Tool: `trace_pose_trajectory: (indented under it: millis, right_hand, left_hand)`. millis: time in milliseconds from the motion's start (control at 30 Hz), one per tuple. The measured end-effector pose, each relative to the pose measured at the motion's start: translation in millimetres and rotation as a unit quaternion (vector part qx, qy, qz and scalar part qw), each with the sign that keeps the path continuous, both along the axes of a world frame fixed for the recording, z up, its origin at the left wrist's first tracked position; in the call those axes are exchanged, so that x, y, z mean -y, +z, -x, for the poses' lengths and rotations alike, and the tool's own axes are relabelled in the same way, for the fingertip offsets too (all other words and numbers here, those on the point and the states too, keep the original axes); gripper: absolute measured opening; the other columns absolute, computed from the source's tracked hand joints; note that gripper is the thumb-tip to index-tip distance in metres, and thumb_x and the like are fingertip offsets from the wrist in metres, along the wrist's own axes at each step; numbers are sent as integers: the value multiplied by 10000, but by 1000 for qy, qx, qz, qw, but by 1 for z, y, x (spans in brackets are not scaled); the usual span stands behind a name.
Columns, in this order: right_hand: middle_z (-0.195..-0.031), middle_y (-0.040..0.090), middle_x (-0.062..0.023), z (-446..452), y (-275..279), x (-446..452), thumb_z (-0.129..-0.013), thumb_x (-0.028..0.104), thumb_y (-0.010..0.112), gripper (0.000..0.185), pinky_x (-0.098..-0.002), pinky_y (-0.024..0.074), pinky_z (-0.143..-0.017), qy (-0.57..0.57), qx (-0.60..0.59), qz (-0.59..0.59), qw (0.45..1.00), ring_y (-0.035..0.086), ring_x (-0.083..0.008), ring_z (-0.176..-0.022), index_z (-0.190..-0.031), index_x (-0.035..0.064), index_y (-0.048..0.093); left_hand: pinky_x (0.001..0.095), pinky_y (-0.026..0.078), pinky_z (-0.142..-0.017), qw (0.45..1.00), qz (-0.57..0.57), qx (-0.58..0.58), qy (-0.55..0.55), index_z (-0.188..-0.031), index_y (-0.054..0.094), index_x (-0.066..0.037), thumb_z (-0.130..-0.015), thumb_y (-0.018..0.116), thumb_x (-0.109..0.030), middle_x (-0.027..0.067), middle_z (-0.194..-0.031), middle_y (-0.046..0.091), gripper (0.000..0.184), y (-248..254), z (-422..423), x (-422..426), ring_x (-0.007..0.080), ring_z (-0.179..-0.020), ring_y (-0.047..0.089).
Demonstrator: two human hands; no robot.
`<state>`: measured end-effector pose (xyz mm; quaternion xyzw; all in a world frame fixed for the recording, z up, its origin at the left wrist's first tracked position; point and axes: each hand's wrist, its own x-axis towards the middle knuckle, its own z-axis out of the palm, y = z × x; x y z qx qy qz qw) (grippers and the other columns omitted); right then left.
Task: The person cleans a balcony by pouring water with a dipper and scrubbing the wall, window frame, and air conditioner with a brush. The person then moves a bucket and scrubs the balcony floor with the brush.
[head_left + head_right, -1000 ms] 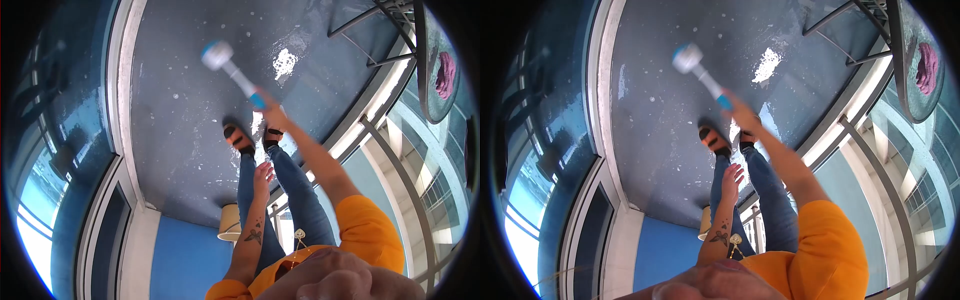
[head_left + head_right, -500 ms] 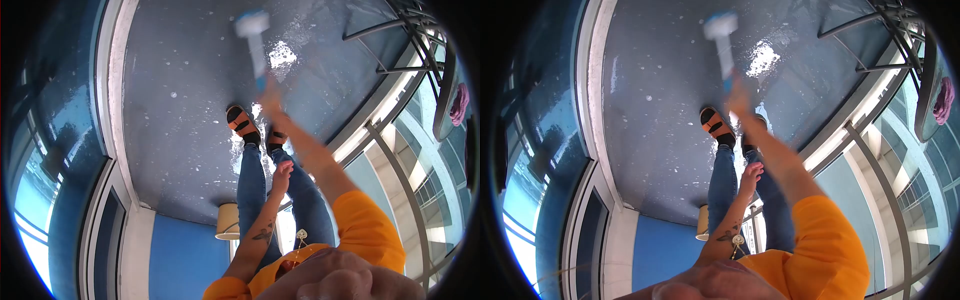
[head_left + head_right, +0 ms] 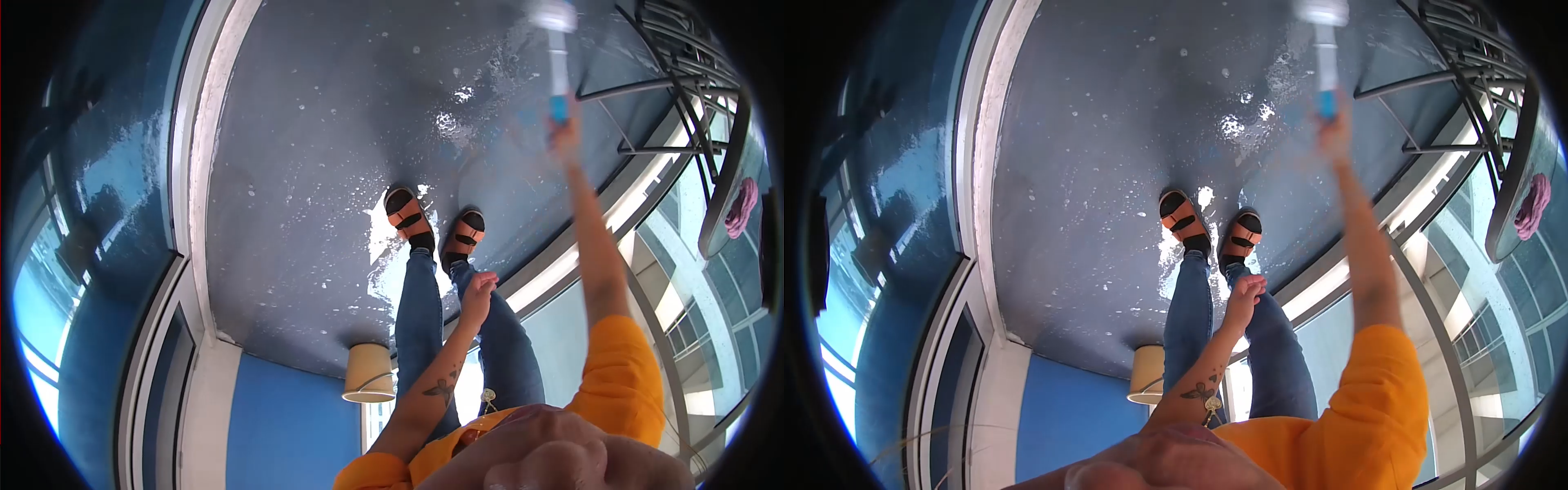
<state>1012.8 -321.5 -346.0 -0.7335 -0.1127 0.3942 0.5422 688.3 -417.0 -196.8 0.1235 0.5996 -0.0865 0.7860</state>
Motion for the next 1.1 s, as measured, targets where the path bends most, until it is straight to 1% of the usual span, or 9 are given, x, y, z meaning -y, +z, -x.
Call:
trace_pose_trajectory:
  millis: [67, 200, 300, 400, 567, 667, 767, 1000, 1100]
  right_hand:
    - [-729, 516, -29, -77, 13, -20, -822, 157, 550, 566, -236, 392, -354, 24, 178, 248, 952, 485, -111, -498, -1318, 205, 281]
    - [-814, 560, -40, -81, 2, -71, -820, 202, 568, 564, -315, 441, -476, -55, 88, 322, 941, 527, -131, -613, -1313, 185, 295]
    - [-1068, 544, -186, 69, -83, -58, -788, 278, 558, 561, -429, 466, -695, 193, 439, 309, 821, 586, -304, -839, -1279, 92, 360]
    - [-1049, 551, -228, 281, 9, -93, -751, 134, 559, 747, -414, 464, -783, 322, 153, 244, 902, 587, -356, -864, -1390, 173, 174]
    - [-769, 589, -122, 444, 7, -144, -813, 98, 490, 613, -355, 471, -512, 618, -122, 118, 767, 596, -233, -609, -1359, 237, 248]
    - [-784, 593, -106, 382, 43, -156, -821, 118, 519, 614, -313, 454, -508, 588, -200, 90, 779, 576, -170, -608, -1363, 239, 258]
    - [-974, 536, -65, 282, 22, -99, -785, 150, 619, 704, -276, 442, -542, 381, 68, -4, 922, 504, -97, -656, -1384, 192, 252]
    - [-805, 545, -31, -66, 11, -76, -815, 165, 539, 553, -238, 382, -400, 131, 214, 291, 923, 455, -89, -529, -1326, 207, 331]
    - [-974, 545, -99, -141, -47, -118, -753, 182, 595, 638, -343, 446, -678, 127, 214, 346, 905, 527, -176, -794, -1313, 70, 311]
  left_hand:
    - [267, 412, -754, 1000, -2, 2, 6, -1070, 514, -28, -893, 455, -191, 79, -1024, 591, 248, 6, -6, -10, 156, -917, 545]
    - [263, 384, -812, 999, 41, 24, 22, -1111, 498, -78, -895, 449, -224, 40, -1080, 574, 266, 9, -8, -24, 117, -960, 518]
    - [265, 397, -797, 999, 23, 19, 38, -1088, 509, -59, -885, 476, -193, 49, -1044, 586, 246, 7, -9, -17, 123, -939, 530]
    - [273, 407, -809, 996, -66, 10, 53, -1065, 515, -35, -879, 503, -151, 63, -1008, 594, 220, -9, 2, 35, 131, -937, 542]
    - [300, 415, -813, 993, -117, -2, -17, -1065, 510, -21, -896, 486, -175, 78, -999, 590, 230, -9, 0, 32, 149, -953, 552]
    - [296, 422, -783, 911, 76, 146, 377, -1048, 524, -33, -894, 488, -199, 80, -966, 603, 229, -29, 19, 65, 164, -916, 564]
    - [290, 428, -771, 988, -146, 3, -42, -1031, 530, -18, -887, 499, -207, 96, -937, 607, 241, -8, -2, 18, 180, -890, 570]
    - [279, 428, -796, 995, -74, 54, 34, -1020, 535, -1, -887, 488, -174, 112, -939, 603, 224, 12, -25, -16, 187, -899, 567]
    - [283, 428, -800, 993, -78, 54, 69, -1025, 528, -1, -889, 491, -180, 112, -938, 603, 228, 14, -21, -27, 186, -902, 572]
